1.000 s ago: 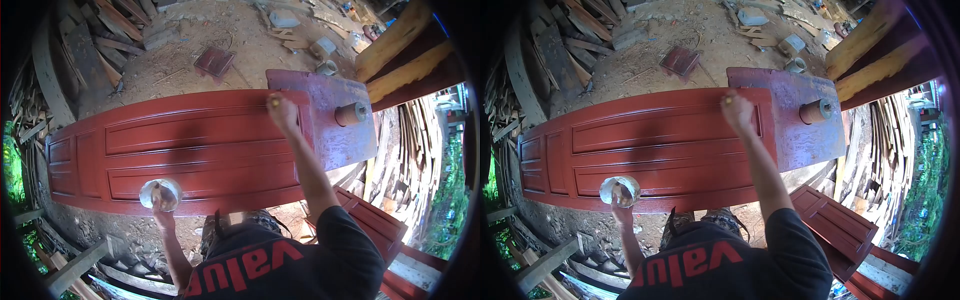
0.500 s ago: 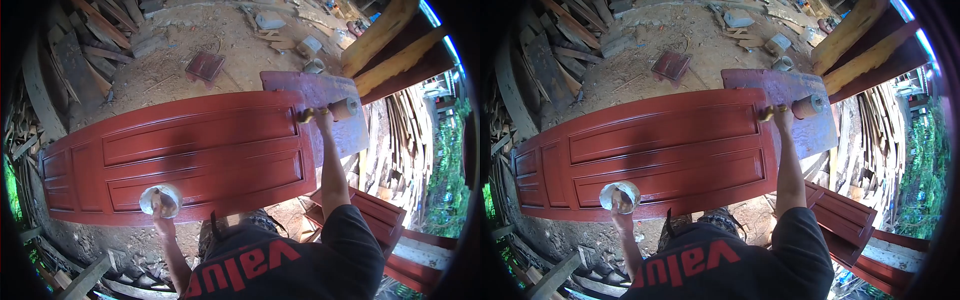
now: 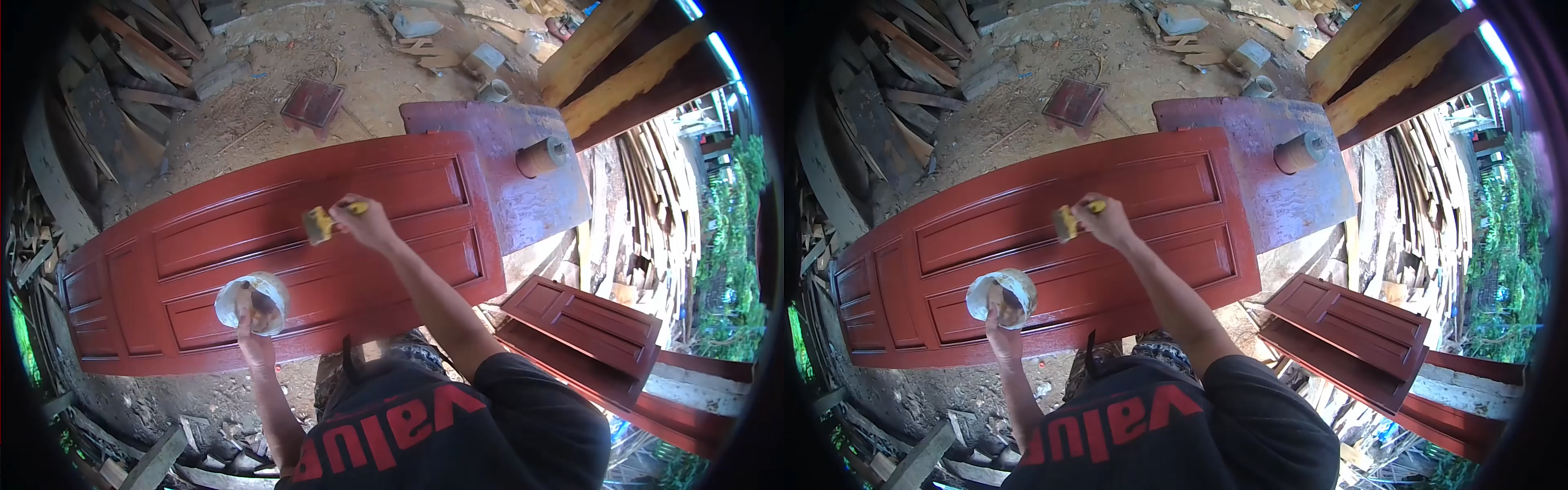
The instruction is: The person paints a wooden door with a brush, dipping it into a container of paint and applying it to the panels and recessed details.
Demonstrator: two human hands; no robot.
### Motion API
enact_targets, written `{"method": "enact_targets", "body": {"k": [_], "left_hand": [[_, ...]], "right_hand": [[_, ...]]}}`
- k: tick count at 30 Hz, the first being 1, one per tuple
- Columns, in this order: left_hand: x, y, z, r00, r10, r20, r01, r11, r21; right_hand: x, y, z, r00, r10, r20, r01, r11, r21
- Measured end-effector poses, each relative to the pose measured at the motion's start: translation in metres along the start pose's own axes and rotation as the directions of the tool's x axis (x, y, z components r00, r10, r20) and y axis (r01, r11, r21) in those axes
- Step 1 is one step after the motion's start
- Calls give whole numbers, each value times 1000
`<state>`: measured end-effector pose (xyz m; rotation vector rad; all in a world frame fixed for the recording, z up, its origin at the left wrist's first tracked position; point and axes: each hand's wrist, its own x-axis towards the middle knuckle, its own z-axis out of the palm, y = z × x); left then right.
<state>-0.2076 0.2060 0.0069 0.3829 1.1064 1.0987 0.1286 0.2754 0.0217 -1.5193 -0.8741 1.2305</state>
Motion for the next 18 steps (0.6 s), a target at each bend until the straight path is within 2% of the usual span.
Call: {"method": "enact_targets", "body": {"k": [2,3,4,5,6,7,8,9,11,12,13,14,15,16,17,18], "left_hand": [[-3,-3,-4,1000,-11,20,12,1000,-13],[-5,-5,-6,999,-24,38,25,999,-20],[-7,-8,-9,999,-24,35,25,999,-32],[-8,-11,-12,999,-27,18,27,998,-52],[-10,-15,-15,999,-33,0,33,997,-68],[-11,-18,-17,999,-40,-3,40,996,-76],[-12,-20,-20,998,-60,-1,60,994,-94],[-12,-23,-22,997,-79,3,79,991,-113],[-10,-29,-27,996,-88,-5,87,990,-109],[-8,-31,-28,996,-89,-14,87,991,-101],[-8,-31,-26,996,-90,-16,88,991,-102],[-8,-29,-23,998,-63,9,63,993,-98],[-8,-27,-17,999,-33,33,36,995,-94],[-12,-17,-7,998,-34,51,38,996,-80],[-16,-11,3,998,-32,46,35,997,-75],[-21,-6,11,999,-14,49,18,996,-82]], "right_hand": [[8,38,-82,978,-161,-132,129,966,-223],[1,31,-128,969,41,-245,-89,978,-190],[-11,28,-178,958,66,-279,-96,991,-96],[-28,11,-215,930,45,-365,-108,982,-153],[-34,28,-263,888,-80,-452,-124,906,-404],[-41,35,-298,819,-297,-491,-177,682,-709],[-56,17,-294,757,-361,-545,-307,539,-784],[-59,15,-289,757,-362,-543,-310,533,-787],[-58,21,-265,782,-356,-512,-436,274,-857],[-60,9,-225,838,-285,-466,-402,256,-879],[-61,6,-179,869,-318,-378,-307,251,-918],[-59,14,-143,896,-398,-195,-84,280,-956],[-62,9,-96,895,-429,-122,31,334,-942],[-70,-14,-52,956,-282,-86,33,390,-920],[-74,-5,-24,942,-331,-49,149,545,-825],[-77,-2,1,961,-267,-66,157,730,-665]]}}
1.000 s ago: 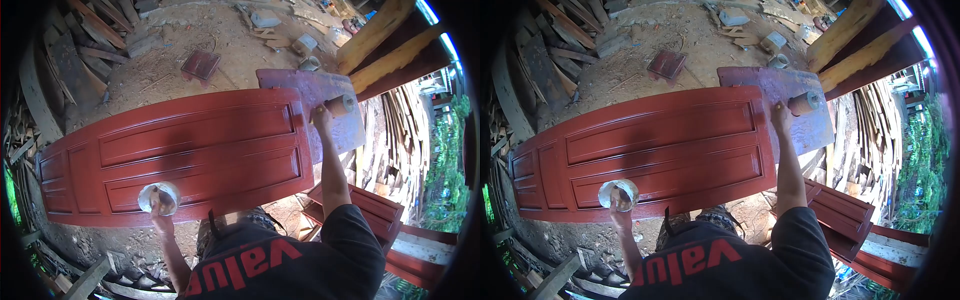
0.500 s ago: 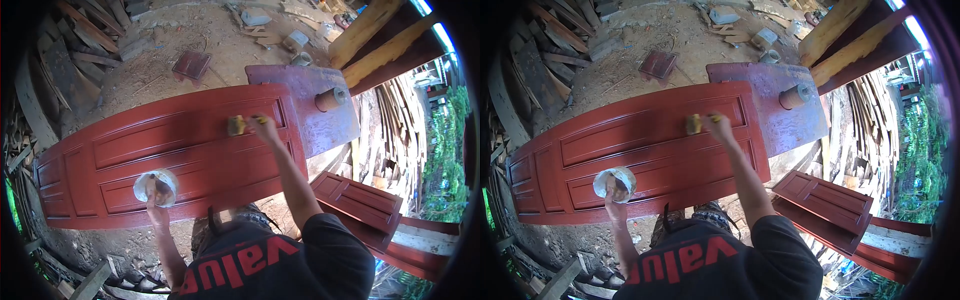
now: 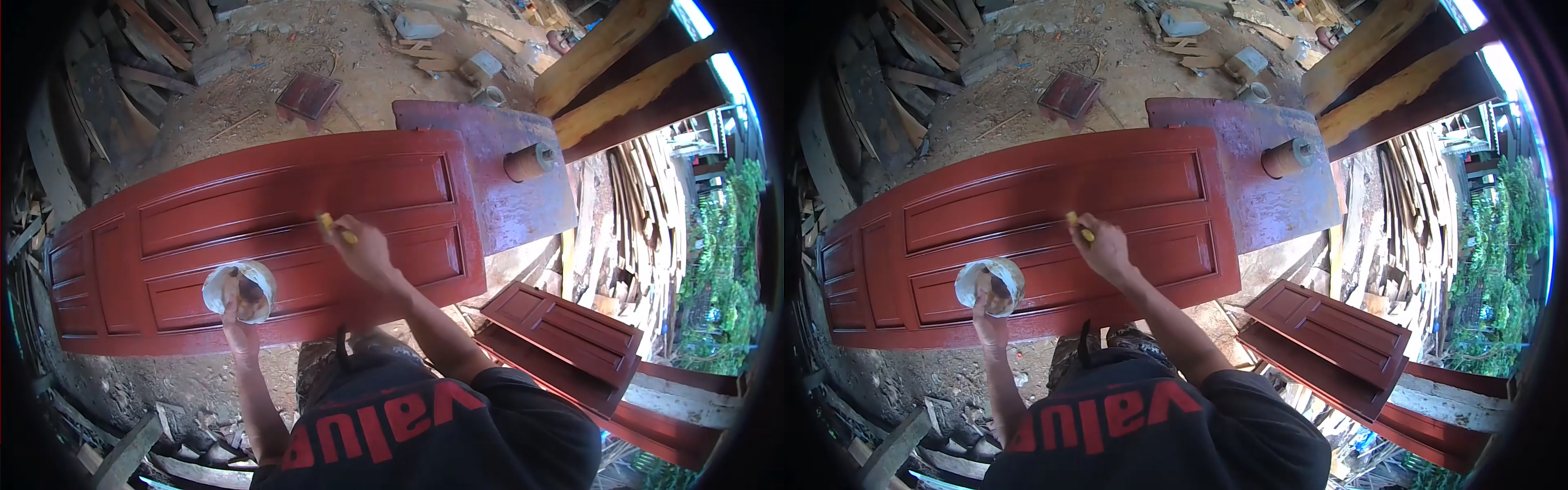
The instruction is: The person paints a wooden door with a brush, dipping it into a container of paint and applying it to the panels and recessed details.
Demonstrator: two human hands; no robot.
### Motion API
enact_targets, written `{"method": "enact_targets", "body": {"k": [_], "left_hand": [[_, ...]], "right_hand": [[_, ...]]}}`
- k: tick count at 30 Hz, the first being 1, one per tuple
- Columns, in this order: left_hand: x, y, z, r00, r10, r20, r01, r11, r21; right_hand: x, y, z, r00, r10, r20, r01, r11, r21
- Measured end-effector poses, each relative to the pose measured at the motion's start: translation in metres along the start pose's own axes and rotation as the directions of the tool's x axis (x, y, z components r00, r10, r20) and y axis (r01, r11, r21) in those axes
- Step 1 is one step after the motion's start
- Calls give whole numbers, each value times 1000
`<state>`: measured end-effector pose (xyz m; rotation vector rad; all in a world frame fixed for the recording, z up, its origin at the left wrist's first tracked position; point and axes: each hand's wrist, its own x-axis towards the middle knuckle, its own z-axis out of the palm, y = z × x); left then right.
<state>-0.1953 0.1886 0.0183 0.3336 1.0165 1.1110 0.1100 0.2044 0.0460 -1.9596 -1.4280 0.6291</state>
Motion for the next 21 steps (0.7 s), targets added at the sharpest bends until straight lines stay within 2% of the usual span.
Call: {"method": "enact_targets", "body": {"k": [1,4,5,6,7,8,9,10,11,12,13,15,16,17,19,20,21], "left_hand": [[-4,2,6,1000,18,4,-18,1000,-5],[-11,-2,6,999,23,-27,-23,999,26],[-13,-3,7,999,31,-39,-29,999,38],[-16,-5,7,999,11,-34,-10,999,39],[-19,-8,5,999,12,-41,-11,999,34],[-20,-14,2,999,11,-30,-10,1000,25],[-23,-20,0,1000,10,-20,-9,1000,17],[-25,-25,0,1000,10,-25,-10,1000,11],[-28,-29,1,999,8,-32,-8,1000,3],[-30,-33,2,999,6,-36,-6,1000,-3],[-31,-36,2,999,4,-36,-4,1000,-4],[-32,-42,2,997,-27,-75,29,999,15],[-35,-43,6,997,-29,-75,31,999,19],[-37,-42,11,997,-29,-69,30,999,19],[-40,-41,18,998,-29,-64,31,999,31],[-41,-40,19,998,-19,-61,21,999,32],[-43,-39,20,998,-10,-58,12,999,35]], "right_hand": [[-4,-8,9,998,52,47,-62,970,237],[-9,20,-11,988,93,123,-133,918,374],[-12,61,-19,999,50,20,-54,943,327],[-17,81,-51,979,192,68,-204,917,342],[-21,116,-79,952,303,45,-299,885,356],[-29,139,-112,922,386,-44,-340,858,385],[-36,176,-141,924,357,-137,-288,886,363],[-41,199,-171,898,342,-277,-319,939,124],[-48,193,-194,892,211,-401,-289,947,-143],[-51,189,-205,856,257,-449,-391,889,-237],[-52,184,-202,856,258,-449,-393,888,-239],[-50,171,-172,931,100,-351,-274,827,-491],[-52,154,-148,969,32,-245,-142,883,-448],[-54,126,-117,974,-60,-217,-36,911,-411],[-57,79,-59,991,-131,-38,104,904,-414],[-60,54,-35,981,-191,-44,180,966,-186],[-63,29,-24,994,-102,29,101,994,50]]}}
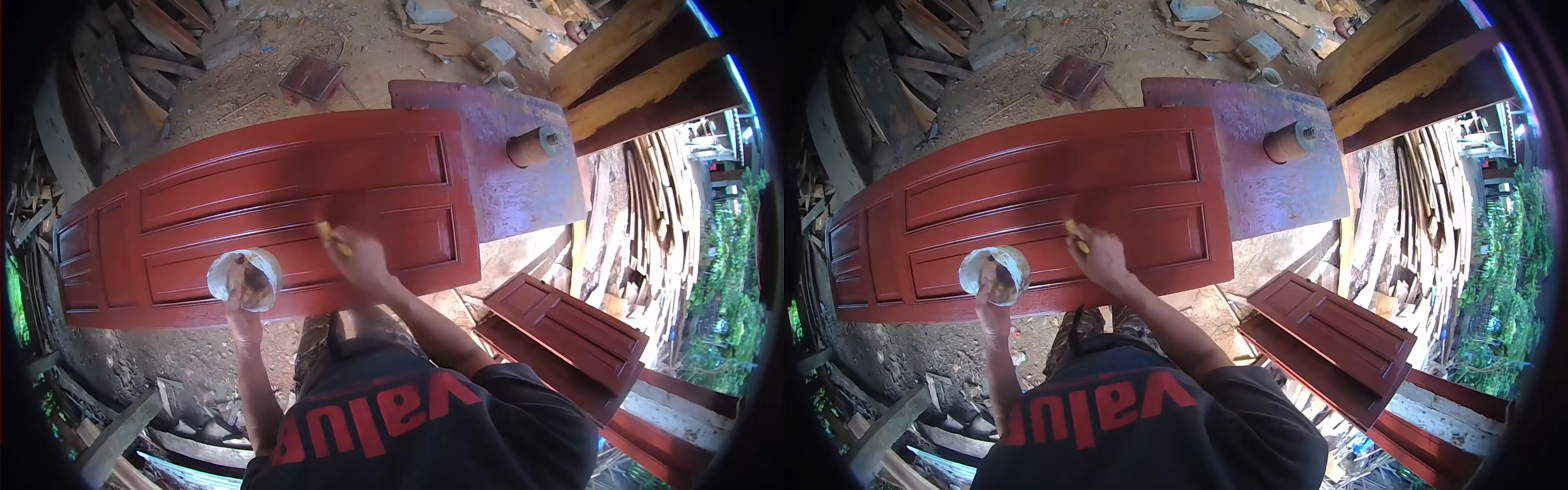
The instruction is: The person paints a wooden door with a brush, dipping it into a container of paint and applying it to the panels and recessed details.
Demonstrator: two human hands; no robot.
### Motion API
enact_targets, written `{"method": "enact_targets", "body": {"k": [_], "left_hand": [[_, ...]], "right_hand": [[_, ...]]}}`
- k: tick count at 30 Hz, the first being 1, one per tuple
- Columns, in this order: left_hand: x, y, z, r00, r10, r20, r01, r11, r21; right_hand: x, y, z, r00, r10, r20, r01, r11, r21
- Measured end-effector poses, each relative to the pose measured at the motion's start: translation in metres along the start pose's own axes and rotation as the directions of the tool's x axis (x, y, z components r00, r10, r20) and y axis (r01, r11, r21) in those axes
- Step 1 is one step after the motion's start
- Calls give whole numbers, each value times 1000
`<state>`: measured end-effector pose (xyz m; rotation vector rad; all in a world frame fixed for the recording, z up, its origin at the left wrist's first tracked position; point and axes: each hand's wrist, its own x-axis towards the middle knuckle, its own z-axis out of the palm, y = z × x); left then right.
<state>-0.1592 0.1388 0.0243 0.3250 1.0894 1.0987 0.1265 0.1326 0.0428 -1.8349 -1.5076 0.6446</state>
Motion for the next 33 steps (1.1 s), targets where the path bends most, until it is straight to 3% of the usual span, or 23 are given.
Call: {"method": "enact_targets", "body": {"k": [1,2,4,6,8,10,12,13,14,15,16,17,18,19,20,22,24,28,29,30,31,33], "left_hand": [[-2,2,1,1000,-3,-3,3,1000,14],[-5,4,2,1000,5,6,-5,1000,17],[-9,4,4,1000,7,16,-7,1000,21],[-14,1,2,1000,15,-13,-14,999,32],[-16,-6,-4,1000,0,-20,0,999,33],[-17,-15,-8,1000,-12,-21,13,999,37],[-16,-21,-8,999,-32,-20,33,998,58],[-18,-22,-2,999,-34,-16,35,997,62],[-21,-21,7,999,-39,-23,41,997,58],[-23,-19,14,999,-43,-30,45,997,56],[-24,-18,18,999,-43,-27,44,997,67],[-26,-18,21,1000,-31,2,31,997,74],[-27,-17,22,999,-21,30,19,996,82],[-29,-17,23,999,-24,29,21,995,98],[-30,-16,22,999,-17,28,13,994,107],[-32,-14,20,999,-11,33,7,992,123],[-35,-16,18,1000,-2,14,0,991,130],[-42,-21,15,999,-42,11,40,991,126],[-44,-24,15,999,-41,4,41,990,133],[-45,-25,14,999,-39,-3,39,989,141],[-49,-28,15,999,-37,-5,37,989,143],[-52,-31,17,999,-45,-9,46,986,159]], "right_hand": [[1,-18,2,986,119,117,-143,964,223],[-3,-4,3,985,128,117,-152,961,232],[-9,45,-11,987,149,-60,-136,974,180],[-23,93,-77,929,361,-79,-342,921,186],[-43,151,-135,853,480,-205,-450,875,177],[-55,149,-181,880,343,-328,-438,854,-281],[-62,121,-176,899,306,-314,-407,851,-333],[-68,129,-156,944,223,-245,-294,904,-311],[-67,106,-139,986,97,-134,-147,887,-438],[-70,87,-113,992,4,-126,-60,893,-446],[-71,71,-87,1000,15,-21,-22,897,-441],[-73,49,-64,995,-91,-27,74,920,-386],[-75,32,-42,998,-70,-4,67,966,-251],[-77,16,-29,999,-32,-4,32,999,-1],[-79,8,-23,982,122,142,-143,978,151],[-83,19,-30,971,184,149,-213,954,210],[-95,64,-63,962,270,45,-273,945,180],[-132,174,-180,820,558,-126,-511,814,277],[-135,168,-214,825,517,-227,-532,847,-5],[-136,159,-235,838,448,-312,-532,799,-281],[-139,162,-234,838,449,-310,-531,800,-279],[-144,166,-226,946,214,-244,-322,710,-626]]}}
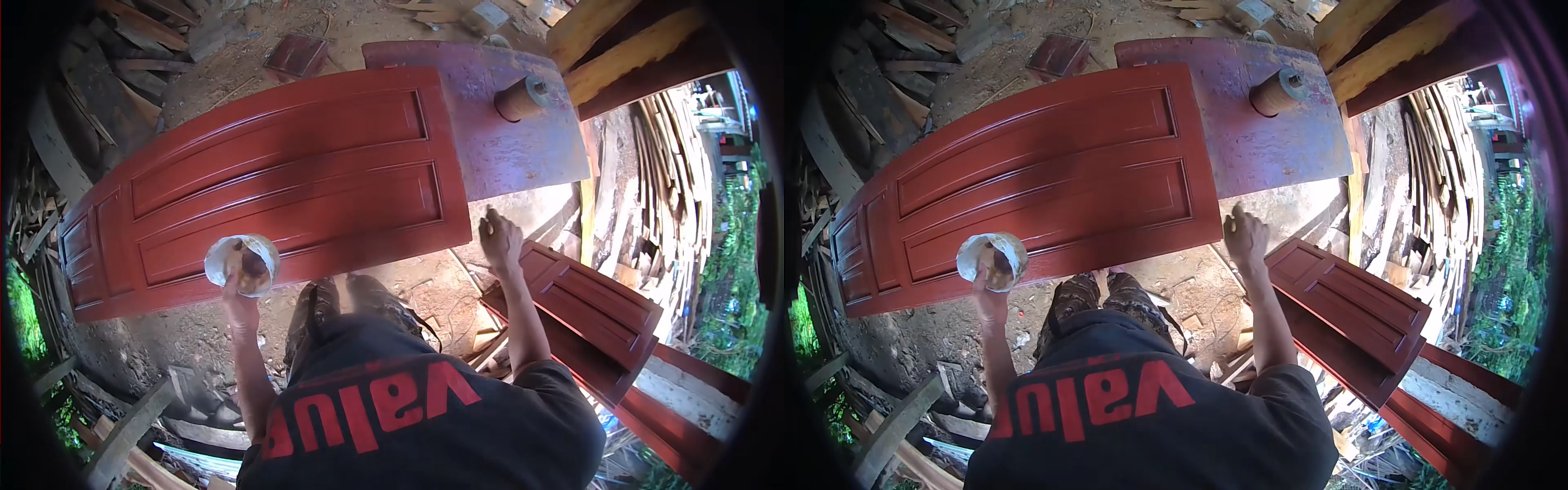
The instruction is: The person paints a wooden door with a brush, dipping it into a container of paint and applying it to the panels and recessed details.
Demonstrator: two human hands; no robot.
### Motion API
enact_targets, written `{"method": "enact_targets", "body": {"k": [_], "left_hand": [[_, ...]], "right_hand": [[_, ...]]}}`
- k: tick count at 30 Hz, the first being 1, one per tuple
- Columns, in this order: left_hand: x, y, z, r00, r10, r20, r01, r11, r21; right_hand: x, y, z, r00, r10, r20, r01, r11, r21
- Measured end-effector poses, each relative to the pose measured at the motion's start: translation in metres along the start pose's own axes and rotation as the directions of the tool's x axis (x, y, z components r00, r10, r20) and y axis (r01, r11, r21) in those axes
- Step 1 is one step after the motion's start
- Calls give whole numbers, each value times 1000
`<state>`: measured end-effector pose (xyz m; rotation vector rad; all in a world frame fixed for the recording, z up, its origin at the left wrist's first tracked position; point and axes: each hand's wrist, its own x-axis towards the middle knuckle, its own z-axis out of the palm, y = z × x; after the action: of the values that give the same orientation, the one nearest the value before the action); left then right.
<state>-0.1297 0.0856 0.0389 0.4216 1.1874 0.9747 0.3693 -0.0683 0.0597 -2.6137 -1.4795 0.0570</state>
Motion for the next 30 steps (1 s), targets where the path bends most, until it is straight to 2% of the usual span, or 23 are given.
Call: {"method": "enact_targets", "body": {"k": [1,2,3,4,5,7,9,10,12,13,14,15,16,17,19,21,22,25,26,28,29,30], "left_hand": [[0,0,0,1000,4,3,-4,1000,5],[0,-1,0,1000,1,9,-1,1000,10],[-1,-1,-1,1000,-3,15,3,1000,15],[-1,-1,0,1000,1,19,-1,1000,25],[-1,0,2,1000,6,20,-6,1000,20],[-3,2,5,1000,11,28,-11,1000,25],[-4,5,4,999,6,44,-6,1000,14],[-2,6,2,999,3,50,-4,1000,19],[2,7,-6,998,22,67,-24,1000,18],[3,5,-10,998,18,65,-19,1000,16],[6,5,-19,998,9,63,-9,1000,1],[8,6,-27,998,1,60,0,1000,-15],[7,8,-31,998,-5,56,6,1000,-26],[4,13,-34,999,-1,50,4,999,-44],[3,16,-59,1000,-1,23,3,996,-93],[3,19,-83,999,6,45,0,992,-130],[2,21,-94,1000,4,22,-1,991,-136],[-3,28,-121,999,16,-48,-22,991,-131],[-6,33,-128,998,24,-53,-31,990,-135],[-13,42,-139,993,15,-115,-29,992,-120],[-14,45,-151,992,20,-124,-36,992,-122],[-14,47,-162,991,20,-134,-35,993,-110]], "right_hand": [[-8,-14,11,998,-53,26,50,992,115],[-9,-16,13,997,-82,-6,82,984,158],[-17,-49,17,995,-79,63,69,988,139],[-28,-81,23,973,-223,-50,228,968,107],[-40,-110,32,959,-279,-51,284,937,202],[-58,-170,16,919,-388,68,329,851,409],[-64,-202,21,913,-366,182,121,667,735],[-65,-201,21,916,-359,181,117,667,735],[-63,-183,22,939,-216,268,-128,505,854],[-62,-152,29,944,-140,298,-136,658,741],[-57,-123,20,951,-43,305,-180,725,664],[-54,-86,23,970,44,238,-205,677,707],[-49,-54,8,949,152,276,-296,733,612],[-47,-34,-9,959,234,163,-283,850,445],[-44,8,4,960,279,-33,-275,956,107],[-37,-36,5,973,228,-31,-222,966,130],[-36,-66,14,994,94,-61,-88,991,102],[-39,-193,51,987,-150,-49,156,979,134],[-45,-242,57,975,-220,-28,221,955,197],[-65,-330,77,918,-381,-112,395,856,333],[-71,-366,75,901,-432,-28,398,801,447],[-76,-392,79,888,-458,-52,408,729,549]]}}
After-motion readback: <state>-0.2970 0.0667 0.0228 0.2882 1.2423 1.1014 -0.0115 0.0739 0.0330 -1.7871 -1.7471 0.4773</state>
